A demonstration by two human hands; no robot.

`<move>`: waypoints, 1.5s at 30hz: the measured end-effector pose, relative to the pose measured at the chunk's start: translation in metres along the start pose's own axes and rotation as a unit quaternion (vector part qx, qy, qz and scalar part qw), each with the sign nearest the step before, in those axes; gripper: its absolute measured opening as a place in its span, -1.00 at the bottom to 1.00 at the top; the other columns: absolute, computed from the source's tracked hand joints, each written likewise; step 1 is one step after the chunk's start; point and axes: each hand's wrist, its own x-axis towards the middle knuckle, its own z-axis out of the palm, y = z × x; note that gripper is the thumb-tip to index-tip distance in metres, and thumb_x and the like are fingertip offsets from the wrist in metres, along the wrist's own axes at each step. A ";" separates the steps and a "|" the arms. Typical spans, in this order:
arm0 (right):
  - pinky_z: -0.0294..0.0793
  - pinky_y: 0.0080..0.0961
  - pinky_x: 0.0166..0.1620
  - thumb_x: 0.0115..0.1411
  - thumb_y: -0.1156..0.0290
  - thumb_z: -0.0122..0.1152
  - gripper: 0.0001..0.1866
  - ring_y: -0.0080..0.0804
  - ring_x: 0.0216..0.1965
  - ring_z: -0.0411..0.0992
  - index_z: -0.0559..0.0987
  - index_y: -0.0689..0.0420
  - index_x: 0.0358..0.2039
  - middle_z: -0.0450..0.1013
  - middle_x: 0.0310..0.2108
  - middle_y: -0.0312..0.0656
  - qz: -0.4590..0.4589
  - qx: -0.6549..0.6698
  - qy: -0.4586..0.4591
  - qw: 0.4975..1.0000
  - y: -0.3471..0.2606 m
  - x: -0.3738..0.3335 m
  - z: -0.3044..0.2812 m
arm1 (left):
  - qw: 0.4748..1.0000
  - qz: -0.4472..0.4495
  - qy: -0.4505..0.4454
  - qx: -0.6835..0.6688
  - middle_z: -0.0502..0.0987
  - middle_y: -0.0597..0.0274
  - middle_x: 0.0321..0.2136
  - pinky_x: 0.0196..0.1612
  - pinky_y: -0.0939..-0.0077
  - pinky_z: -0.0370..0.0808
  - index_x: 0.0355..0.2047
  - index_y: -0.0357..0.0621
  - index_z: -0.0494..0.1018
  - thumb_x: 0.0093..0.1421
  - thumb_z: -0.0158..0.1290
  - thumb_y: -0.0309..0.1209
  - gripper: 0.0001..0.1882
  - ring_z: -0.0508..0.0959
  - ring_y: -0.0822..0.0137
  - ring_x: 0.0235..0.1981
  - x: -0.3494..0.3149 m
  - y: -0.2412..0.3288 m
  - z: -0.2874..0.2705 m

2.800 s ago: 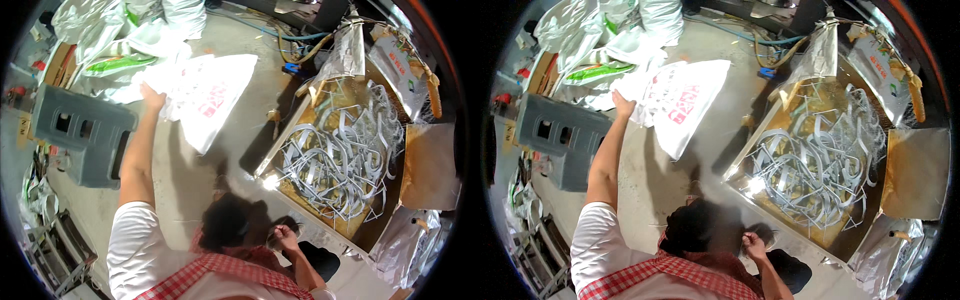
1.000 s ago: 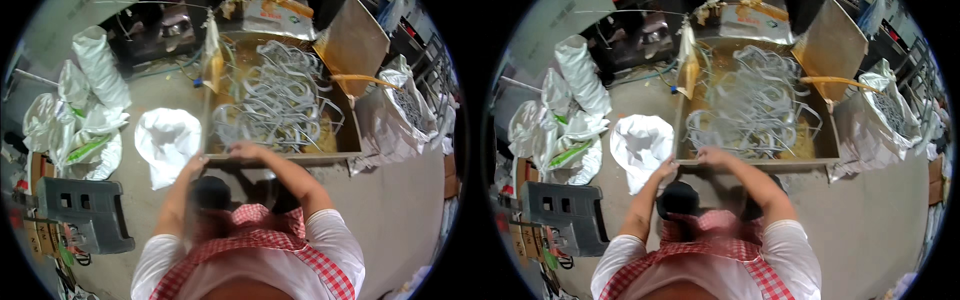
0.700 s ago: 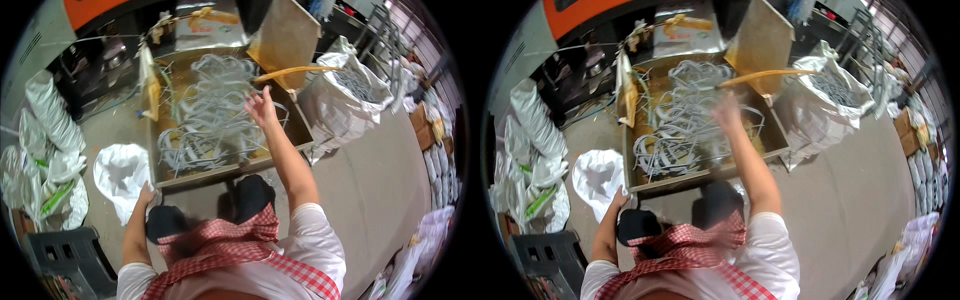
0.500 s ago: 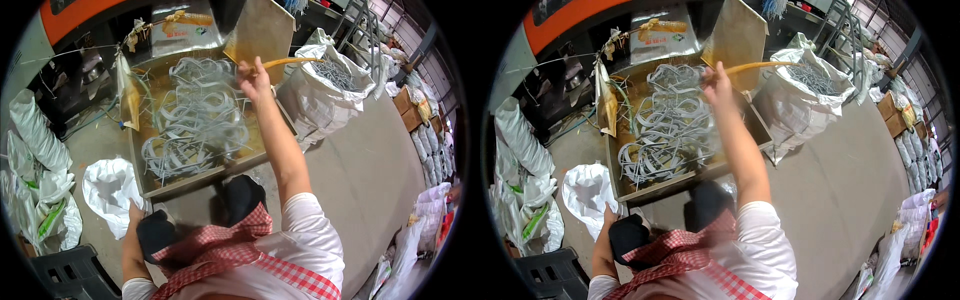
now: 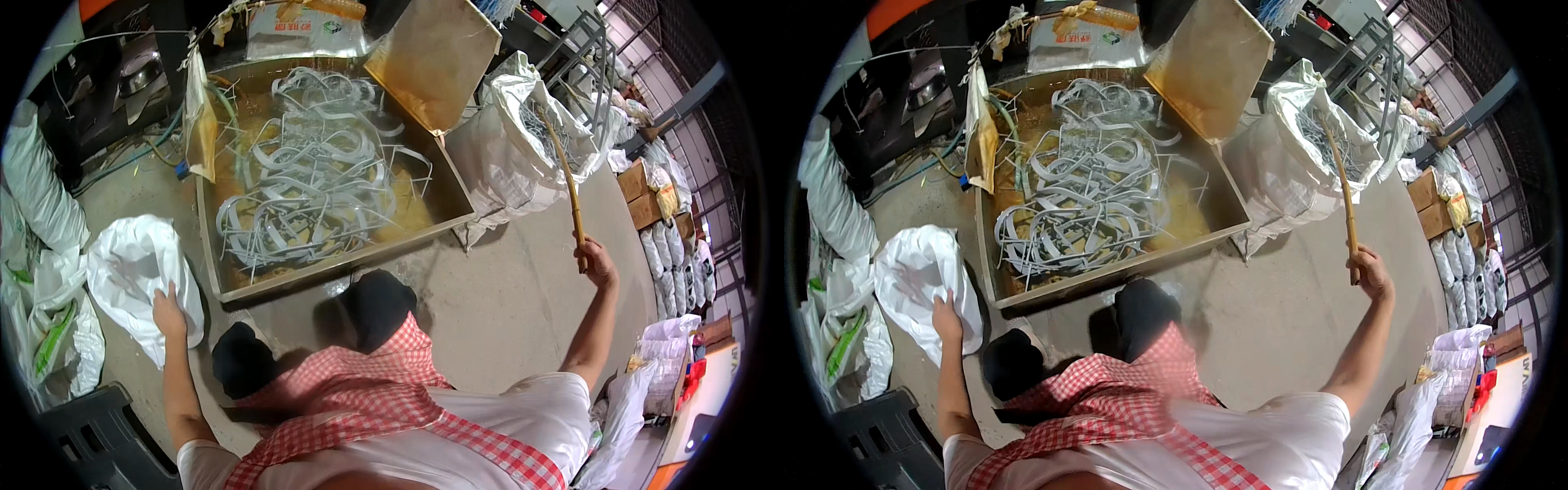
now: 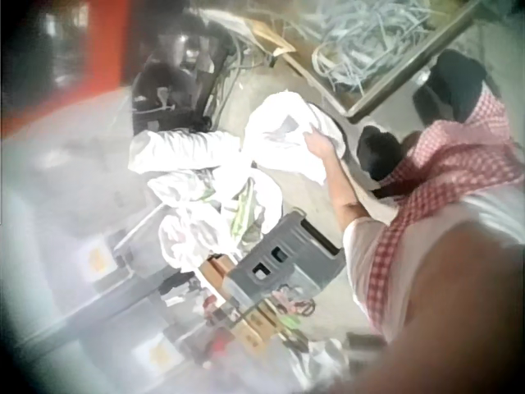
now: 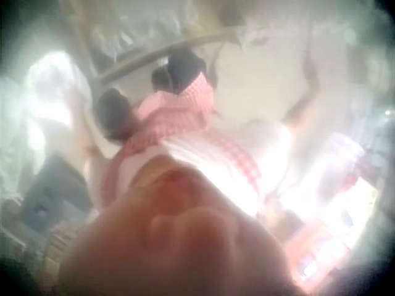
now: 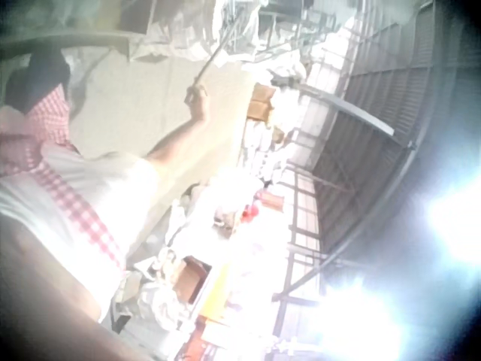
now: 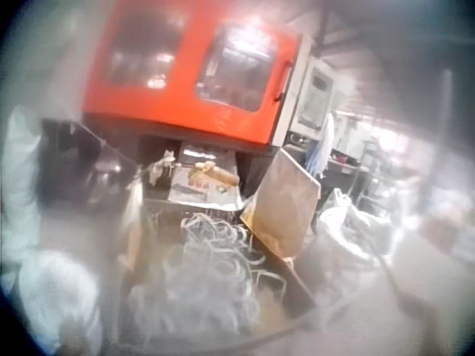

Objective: The person collects plastic straps from a shallow bin, stacks them by hand, and places the stacked straps into a white bag.

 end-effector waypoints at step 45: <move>0.36 -0.25 -0.11 0.13 0.33 -0.13 -0.74 -0.11 -0.18 0.38 0.53 0.08 -0.29 0.44 -0.31 -0.02 -0.361 -0.524 -0.471 0.611 0.255 0.185 0.548 | 0.895 -0.227 -0.338 -0.181 0.52 -0.05 -0.42 -0.29 0.24 0.46 -0.43 -0.20 0.53 0.02 -0.07 -0.35 -0.77 0.53 -0.02 -0.34 0.082 0.164 0.143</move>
